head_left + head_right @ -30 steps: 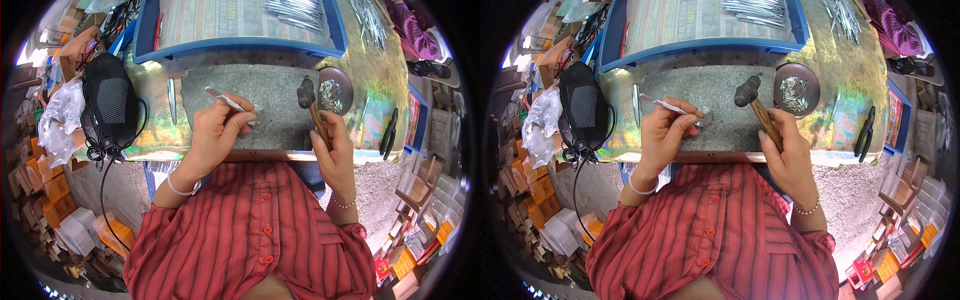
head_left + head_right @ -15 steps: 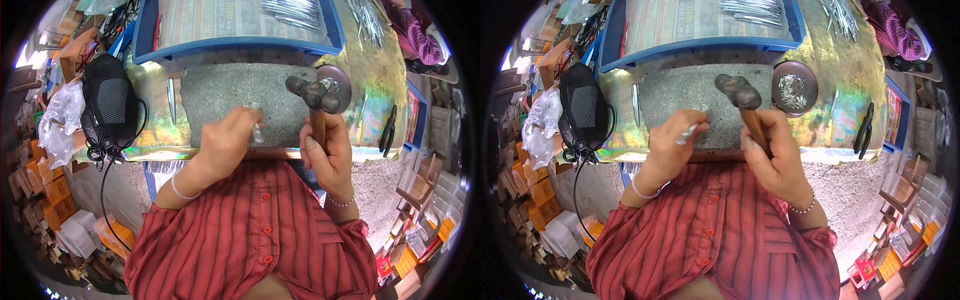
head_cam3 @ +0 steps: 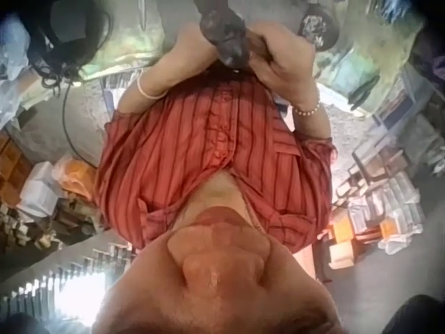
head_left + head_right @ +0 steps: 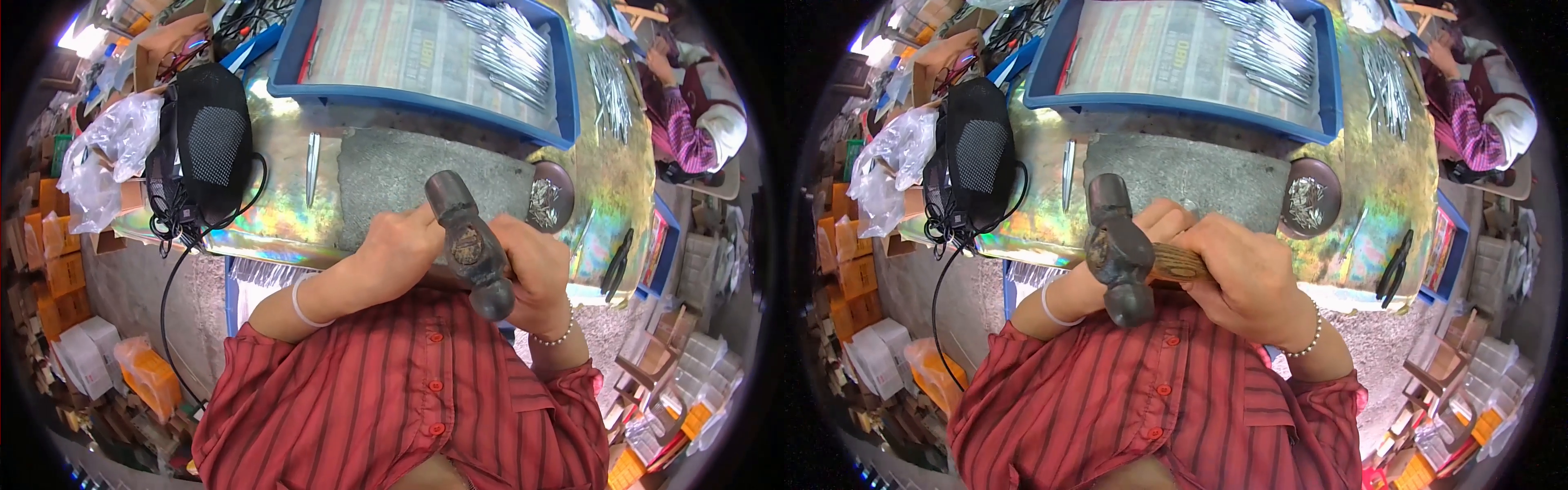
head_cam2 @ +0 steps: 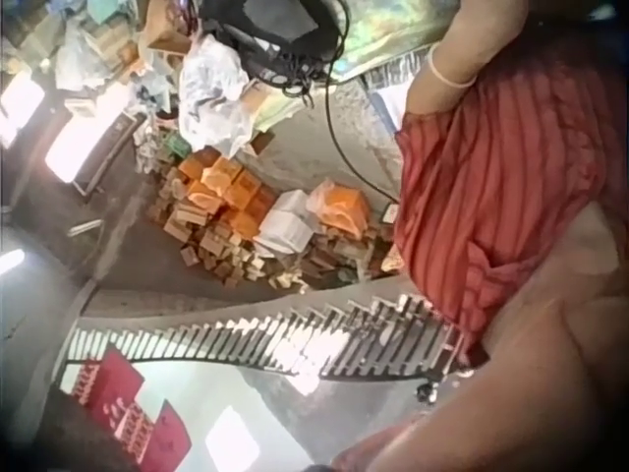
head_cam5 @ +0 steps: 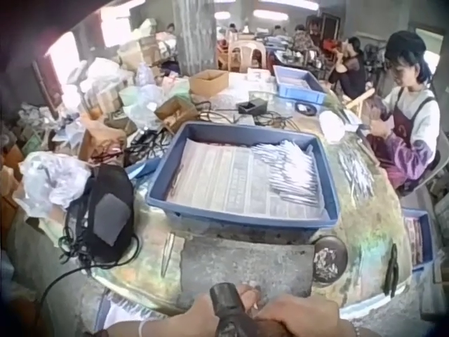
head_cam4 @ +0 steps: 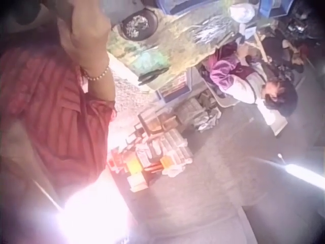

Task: Assembling small metal components using a hammer and punch tool on a workbench.

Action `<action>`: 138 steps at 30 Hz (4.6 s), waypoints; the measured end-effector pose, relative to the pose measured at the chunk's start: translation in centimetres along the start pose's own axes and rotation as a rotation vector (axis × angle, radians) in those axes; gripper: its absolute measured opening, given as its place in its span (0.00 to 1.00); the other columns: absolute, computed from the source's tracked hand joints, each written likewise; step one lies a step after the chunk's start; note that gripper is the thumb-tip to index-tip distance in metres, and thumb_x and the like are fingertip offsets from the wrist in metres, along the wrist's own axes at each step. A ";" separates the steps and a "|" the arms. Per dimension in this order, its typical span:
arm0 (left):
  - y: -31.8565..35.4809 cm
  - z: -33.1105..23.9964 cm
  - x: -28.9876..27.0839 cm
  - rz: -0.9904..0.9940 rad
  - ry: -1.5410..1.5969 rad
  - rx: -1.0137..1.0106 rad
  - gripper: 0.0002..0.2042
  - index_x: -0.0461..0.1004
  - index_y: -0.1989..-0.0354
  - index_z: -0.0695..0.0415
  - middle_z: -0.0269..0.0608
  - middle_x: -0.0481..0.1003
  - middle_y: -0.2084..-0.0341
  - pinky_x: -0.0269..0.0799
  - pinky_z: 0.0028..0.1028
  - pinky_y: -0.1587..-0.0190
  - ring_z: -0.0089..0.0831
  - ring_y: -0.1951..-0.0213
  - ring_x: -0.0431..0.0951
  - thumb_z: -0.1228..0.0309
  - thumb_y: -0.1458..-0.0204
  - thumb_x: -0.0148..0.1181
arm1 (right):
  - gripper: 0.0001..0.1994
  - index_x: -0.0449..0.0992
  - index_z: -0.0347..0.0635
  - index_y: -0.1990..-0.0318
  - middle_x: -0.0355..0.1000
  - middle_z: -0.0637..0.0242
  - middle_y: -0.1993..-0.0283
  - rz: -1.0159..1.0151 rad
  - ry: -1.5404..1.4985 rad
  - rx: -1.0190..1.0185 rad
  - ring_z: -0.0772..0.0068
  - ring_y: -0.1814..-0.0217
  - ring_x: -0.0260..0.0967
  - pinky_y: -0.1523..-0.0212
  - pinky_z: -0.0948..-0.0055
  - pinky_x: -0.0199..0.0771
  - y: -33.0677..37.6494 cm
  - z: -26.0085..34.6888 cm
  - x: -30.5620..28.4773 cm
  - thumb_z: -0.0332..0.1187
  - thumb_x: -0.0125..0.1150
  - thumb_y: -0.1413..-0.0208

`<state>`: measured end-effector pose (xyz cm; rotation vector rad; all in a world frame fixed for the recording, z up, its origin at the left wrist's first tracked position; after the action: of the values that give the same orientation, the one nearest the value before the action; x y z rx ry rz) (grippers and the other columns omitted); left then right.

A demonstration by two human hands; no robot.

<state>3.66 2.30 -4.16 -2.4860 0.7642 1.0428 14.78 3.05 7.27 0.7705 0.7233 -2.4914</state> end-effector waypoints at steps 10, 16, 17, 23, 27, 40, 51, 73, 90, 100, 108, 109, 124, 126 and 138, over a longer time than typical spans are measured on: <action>-1.1 -1.9 -4.1 -0.306 0.033 0.153 0.11 0.69 0.68 0.57 0.38 0.69 0.77 0.68 0.30 0.83 0.36 0.81 0.73 0.83 0.61 0.52 | 0.22 0.59 0.35 0.47 0.68 0.59 0.64 -0.167 -0.341 0.486 0.78 0.72 0.64 0.72 0.82 0.64 5.2 0.5 -4.0 0.26 0.55 0.50; -1.1 -1.6 -3.7 -0.332 0.048 0.162 0.11 0.69 0.68 0.57 0.38 0.69 0.78 0.68 0.29 0.82 0.36 0.81 0.72 0.84 0.62 0.52 | 0.17 0.68 0.37 0.51 0.71 0.63 0.73 -0.014 -0.014 0.439 0.70 0.75 0.70 0.72 0.76 0.70 4.3 2.6 -4.7 0.30 0.59 0.50; -1.1 -1.6 -3.7 -0.330 0.048 0.163 0.11 0.69 0.68 0.57 0.38 0.69 0.78 0.68 0.29 0.82 0.36 0.81 0.72 0.84 0.62 0.52 | 0.19 0.68 0.39 0.51 0.70 0.62 0.72 0.055 0.038 0.479 0.66 0.74 0.71 0.72 0.74 0.70 4.1 2.7 -4.6 0.28 0.60 0.53; -1.3 -1.9 -3.9 -0.323 0.029 0.155 0.11 0.69 0.68 0.57 0.39 0.69 0.78 0.68 0.30 0.82 0.36 0.81 0.72 0.84 0.62 0.52 | 0.21 0.70 0.44 0.52 0.70 0.60 0.72 0.132 0.250 0.458 0.57 0.74 0.69 0.73 0.70 0.69 3.6 3.1 -4.2 0.29 0.60 0.57; -1.2 -1.5 -3.9 -0.313 0.077 0.154 0.11 0.69 0.69 0.57 0.39 0.69 0.78 0.68 0.30 0.82 0.37 0.81 0.73 0.84 0.62 0.53 | 0.16 0.67 0.32 0.58 0.71 0.54 0.72 -0.056 -0.847 0.368 0.65 0.72 0.71 0.72 0.70 0.68 4.4 6.2 -6.7 0.24 0.58 0.57; 1.6 -0.3 -8.0 -0.417 1.515 -0.197 0.05 0.70 0.66 0.61 0.41 0.74 0.70 0.71 0.19 0.76 0.22 0.78 0.74 0.72 0.45 0.53 | 0.17 0.68 0.36 0.52 0.68 0.56 0.66 -0.071 0.413 0.423 0.56 0.68 0.67 0.67 0.70 0.67 5.1 -4.0 -0.9 0.22 0.55 0.52; 1.4 -2.6 -1.7 -0.235 2.073 -0.471 0.04 0.66 0.65 0.53 0.32 0.70 0.75 0.64 0.17 0.77 0.19 0.77 0.70 0.69 0.45 0.54 | 0.15 0.73 0.35 0.57 0.67 0.63 0.64 -0.278 -0.487 0.164 0.77 0.68 0.65 0.69 0.82 0.65 1.8 -2.0 2.2 0.23 0.63 0.56; 4.8 -1.2 -3.1 0.045 1.297 -0.515 0.07 0.66 0.63 0.63 0.39 0.75 0.74 0.72 0.19 0.66 0.21 0.69 0.76 0.81 0.49 0.55 | 0.04 0.73 0.33 0.69 0.68 0.68 0.73 0.006 -0.985 0.755 0.84 0.73 0.62 0.74 0.84 0.61 1.6 -4.4 7.3 0.24 0.60 0.52; 4.5 0.2 -2.1 0.045 1.672 -0.694 0.06 0.64 0.66 0.61 0.39 0.72 0.71 0.77 0.27 0.66 0.30 0.67 0.78 0.81 0.49 0.54 | 0.07 0.71 0.32 0.63 0.70 0.69 0.68 0.075 -1.220 0.907 0.84 0.67 0.68 0.67 0.84 0.69 1.0 -5.8 8.5 0.26 0.58 0.47; 3.8 0.0 -1.6 0.077 1.635 -0.637 0.08 0.65 0.65 0.60 0.40 0.74 0.72 0.76 0.26 0.66 0.28 0.70 0.78 0.82 0.51 0.55 | 0.09 0.70 0.34 0.60 0.69 0.70 0.66 -0.096 -1.202 0.882 0.86 0.70 0.65 0.74 0.88 0.62 1.7 -5.9 8.1 0.24 0.58 0.49; 3.8 -1.6 -1.2 0.091 1.559 -0.618 0.07 0.65 0.63 0.61 0.40 0.74 0.73 0.75 0.23 0.68 0.26 0.71 0.77 0.77 0.48 0.55 | 0.08 0.71 0.34 0.60 0.70 0.69 0.64 -0.095 -1.220 0.818 0.83 0.63 0.67 0.64 0.84 0.68 3.8 -4.3 7.0 0.24 0.57 0.48; 3.7 -2.1 -0.9 0.126 1.596 -0.615 0.06 0.65 0.64 0.60 0.39 0.74 0.74 0.73 0.20 0.69 0.23 0.71 0.76 0.75 0.47 0.54 | 0.08 0.72 0.34 0.61 0.70 0.69 0.65 -0.128 -1.178 0.826 0.82 0.63 0.67 0.64 0.83 0.67 4.2 -4.1 6.6 0.24 0.58 0.49; 6.1 -4.4 1.0 0.211 1.502 -0.672 0.06 0.65 0.65 0.59 0.37 0.75 0.75 0.72 0.17 0.71 0.21 0.72 0.77 0.73 0.46 0.55 | 0.10 0.71 0.38 0.61 0.69 0.73 0.70 -0.188 -1.403 0.913 0.89 0.75 0.62 0.79 0.90 0.58 8.2 -2.8 7.8 0.27 0.61 0.51; 5.7 -4.0 1.0 0.234 1.499 -0.684 0.06 0.64 0.65 0.59 0.37 0.75 0.76 0.72 0.17 0.70 0.21 0.72 0.77 0.73 0.46 0.55 | 0.10 0.71 0.38 0.60 0.70 0.72 0.68 -0.187 -1.384 0.902 0.89 0.74 0.62 0.79 0.89 0.58 8.3 -3.3 7.2 0.26 0.60 0.50; 3.0 -2.8 0.4 0.284 1.494 -0.593 0.12 0.61 0.55 0.63 0.42 0.76 0.77 0.72 0.21 0.71 0.25 0.75 0.76 0.75 0.45 0.52 | 0.26 0.62 0.32 0.47 0.63 0.48 0.51 -0.634 1.082 0.961 0.51 0.47 0.60 0.47 0.59 0.60 26.4 -18.1 -14.5 0.45 0.54 0.46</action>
<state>3.65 -1.67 -2.88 -3.4892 1.2675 -0.9776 46.75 -3.13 -5.89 2.6878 -0.0847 -2.7685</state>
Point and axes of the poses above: each hand's wrist, its own y-axis away from the middle knuckle, its own x-axis out of the palm, z = x × y, the point moved 6 cm from there along -y, towards the middle knuckle
